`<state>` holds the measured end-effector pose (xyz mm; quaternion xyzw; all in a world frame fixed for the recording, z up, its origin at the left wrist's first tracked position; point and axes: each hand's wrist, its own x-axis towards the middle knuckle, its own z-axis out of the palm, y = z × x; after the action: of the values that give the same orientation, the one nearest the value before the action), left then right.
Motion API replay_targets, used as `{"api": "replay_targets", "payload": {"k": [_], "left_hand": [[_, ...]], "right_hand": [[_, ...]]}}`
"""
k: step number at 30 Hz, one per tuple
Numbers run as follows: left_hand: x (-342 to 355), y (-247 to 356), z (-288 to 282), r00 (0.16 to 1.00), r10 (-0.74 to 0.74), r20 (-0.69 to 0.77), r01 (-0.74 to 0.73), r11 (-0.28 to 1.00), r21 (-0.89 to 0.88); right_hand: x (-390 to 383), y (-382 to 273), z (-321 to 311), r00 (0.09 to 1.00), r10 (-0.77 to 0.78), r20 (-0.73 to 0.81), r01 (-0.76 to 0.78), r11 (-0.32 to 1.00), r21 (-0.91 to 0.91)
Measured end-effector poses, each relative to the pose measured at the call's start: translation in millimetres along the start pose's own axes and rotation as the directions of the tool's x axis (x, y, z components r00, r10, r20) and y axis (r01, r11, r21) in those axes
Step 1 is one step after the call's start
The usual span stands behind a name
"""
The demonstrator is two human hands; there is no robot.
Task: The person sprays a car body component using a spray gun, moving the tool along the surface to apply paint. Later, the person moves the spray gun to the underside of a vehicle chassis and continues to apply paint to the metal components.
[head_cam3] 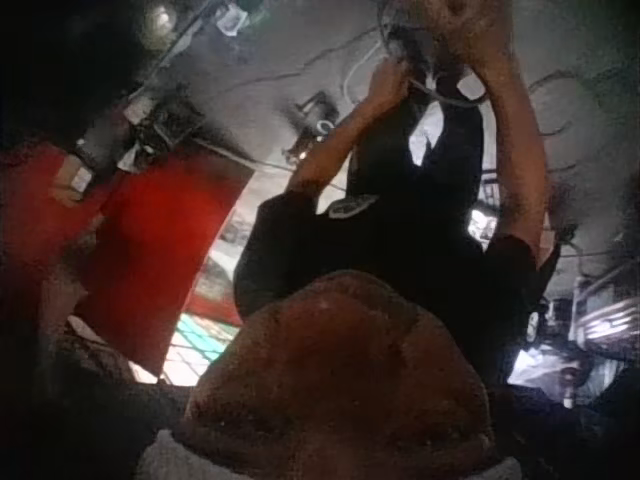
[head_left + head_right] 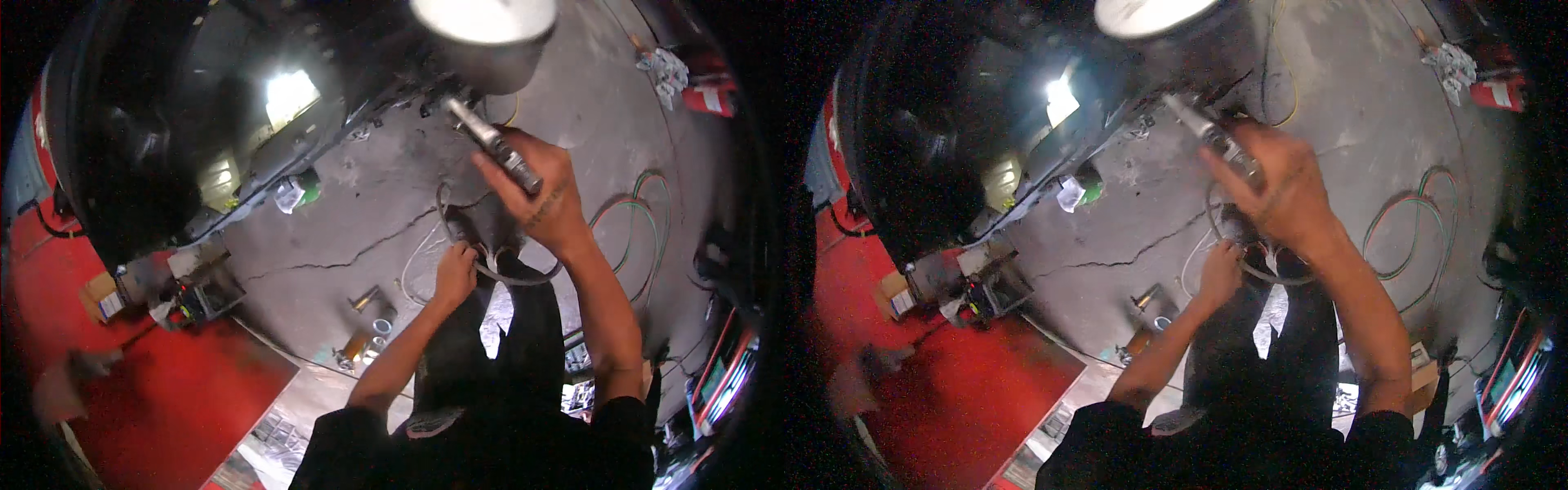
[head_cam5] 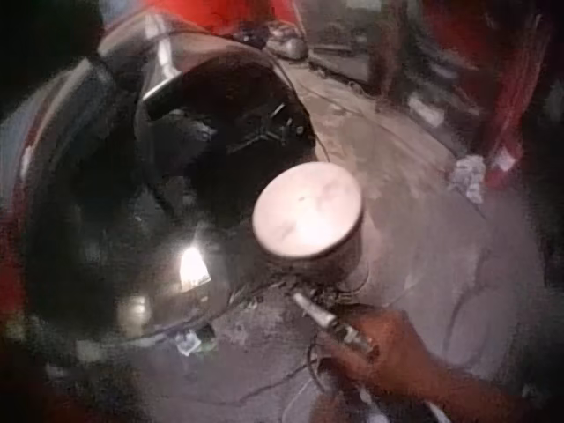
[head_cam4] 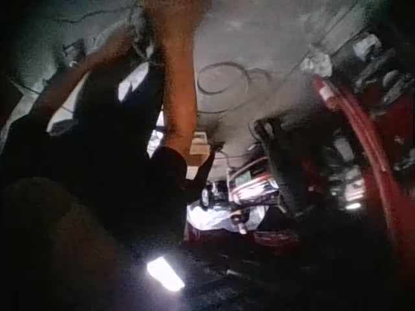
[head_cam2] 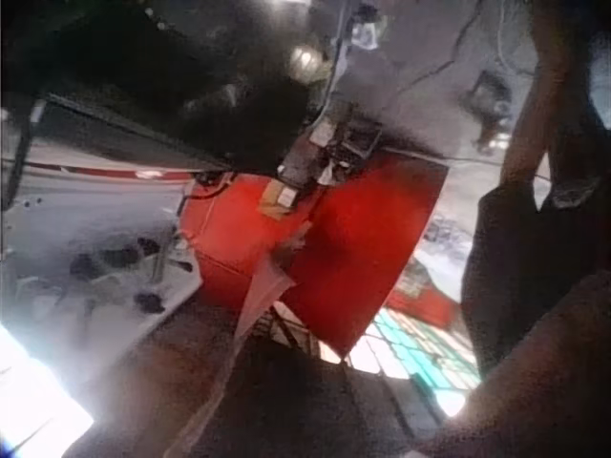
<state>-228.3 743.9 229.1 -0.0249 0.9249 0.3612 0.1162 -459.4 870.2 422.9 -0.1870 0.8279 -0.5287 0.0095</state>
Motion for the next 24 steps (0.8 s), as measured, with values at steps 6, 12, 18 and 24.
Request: {"api": "replay_targets", "payload": {"k": [6,12,18,24], "left_hand": [[18.2,-16.4,0.6,1.000,-0.007,0.019,0.007,1.000,0.011],[38.6,-36.7,31.2,0.996,-0.067,0.051,0.066,0.998,0.012],[92.3,-64.1,89.6,0.953,0.154,-0.261,-0.179,0.981,-0.073],[156.5,-99.0,133.4,0.887,0.245,-0.392,-0.295,0.953,-0.072]], "right_hand": [[7.5,1.5,12.9,0.991,-0.093,0.099,0.096,0.995,-0.029],[16.9,23.5,34.2,0.922,-0.334,0.195,0.331,0.942,0.050],[34.9,59.7,31.8,0.869,-0.454,0.196,0.463,0.887,0.003],[45.9,106.2,44.7,0.739,-0.672,0.042,0.673,0.740,0.004]]}}
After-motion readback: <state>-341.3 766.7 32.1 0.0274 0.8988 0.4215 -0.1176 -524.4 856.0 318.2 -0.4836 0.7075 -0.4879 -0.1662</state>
